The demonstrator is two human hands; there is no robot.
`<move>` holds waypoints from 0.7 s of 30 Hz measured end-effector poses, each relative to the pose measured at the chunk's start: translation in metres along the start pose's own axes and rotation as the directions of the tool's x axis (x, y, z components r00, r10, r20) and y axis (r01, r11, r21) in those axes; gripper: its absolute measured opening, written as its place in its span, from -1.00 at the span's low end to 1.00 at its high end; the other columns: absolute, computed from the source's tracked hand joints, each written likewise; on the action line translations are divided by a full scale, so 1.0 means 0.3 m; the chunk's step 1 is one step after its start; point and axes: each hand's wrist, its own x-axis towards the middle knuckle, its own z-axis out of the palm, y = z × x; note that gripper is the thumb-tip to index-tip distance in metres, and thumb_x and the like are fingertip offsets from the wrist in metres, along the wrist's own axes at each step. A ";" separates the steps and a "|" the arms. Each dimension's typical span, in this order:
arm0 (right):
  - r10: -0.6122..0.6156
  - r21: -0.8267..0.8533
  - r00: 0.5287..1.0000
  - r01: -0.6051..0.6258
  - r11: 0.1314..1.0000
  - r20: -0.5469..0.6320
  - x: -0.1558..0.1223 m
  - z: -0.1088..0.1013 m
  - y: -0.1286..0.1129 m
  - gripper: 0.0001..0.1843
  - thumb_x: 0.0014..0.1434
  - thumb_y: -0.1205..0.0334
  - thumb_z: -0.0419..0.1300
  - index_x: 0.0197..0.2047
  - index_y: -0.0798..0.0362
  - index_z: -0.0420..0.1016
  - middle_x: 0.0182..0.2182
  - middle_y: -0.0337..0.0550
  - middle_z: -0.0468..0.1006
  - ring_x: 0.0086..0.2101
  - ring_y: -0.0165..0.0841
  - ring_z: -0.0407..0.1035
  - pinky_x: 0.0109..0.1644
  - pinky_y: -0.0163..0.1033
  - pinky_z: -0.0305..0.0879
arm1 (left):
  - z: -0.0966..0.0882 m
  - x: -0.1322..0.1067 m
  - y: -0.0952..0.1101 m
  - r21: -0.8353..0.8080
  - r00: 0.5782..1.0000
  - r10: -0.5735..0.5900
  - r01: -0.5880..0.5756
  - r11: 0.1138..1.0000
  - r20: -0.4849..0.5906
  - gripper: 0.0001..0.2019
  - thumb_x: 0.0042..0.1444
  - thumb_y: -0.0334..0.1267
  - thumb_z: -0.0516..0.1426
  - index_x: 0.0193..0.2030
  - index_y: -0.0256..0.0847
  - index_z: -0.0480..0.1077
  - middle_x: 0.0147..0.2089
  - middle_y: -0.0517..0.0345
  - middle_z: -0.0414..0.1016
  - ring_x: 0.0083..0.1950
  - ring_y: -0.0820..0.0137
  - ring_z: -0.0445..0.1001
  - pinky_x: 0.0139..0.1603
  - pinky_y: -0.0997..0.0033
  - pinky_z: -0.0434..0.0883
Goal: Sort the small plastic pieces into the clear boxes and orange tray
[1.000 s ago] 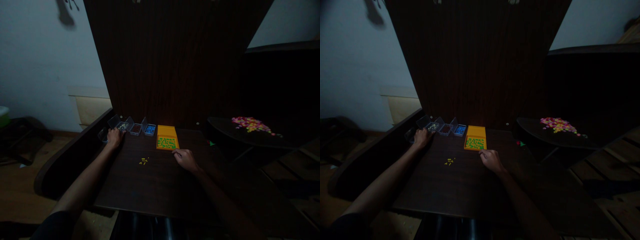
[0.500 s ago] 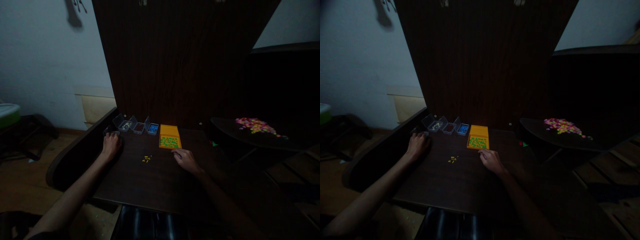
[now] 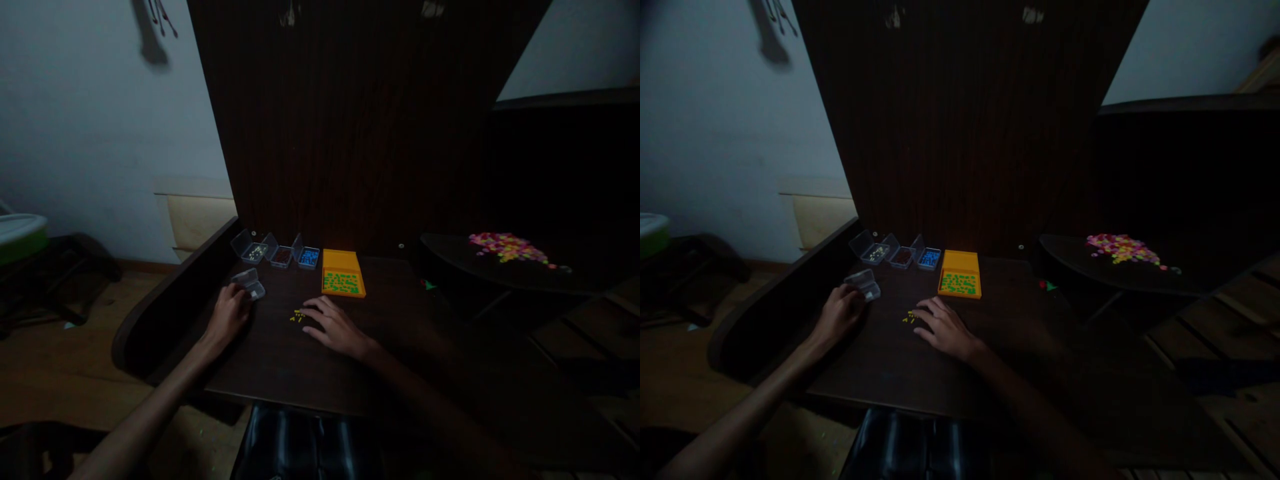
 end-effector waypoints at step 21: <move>-0.006 -0.135 0.946 0.052 0.989 0.324 0.086 0.029 -0.033 -0.55 0.19 0.52 0.07 0.06 -0.01 0.52 0.12 -0.06 0.48 0.15 -0.24 0.33 0.14 -0.15 0.32 | 0.105 0.232 0.074 -0.519 0.952 0.307 -0.271 0.811 -0.018 -0.13 -0.17 -0.07 0.35 0.27 -0.22 0.10 0.27 -0.17 0.23 0.27 0.08 0.30 0.26 0.02 0.31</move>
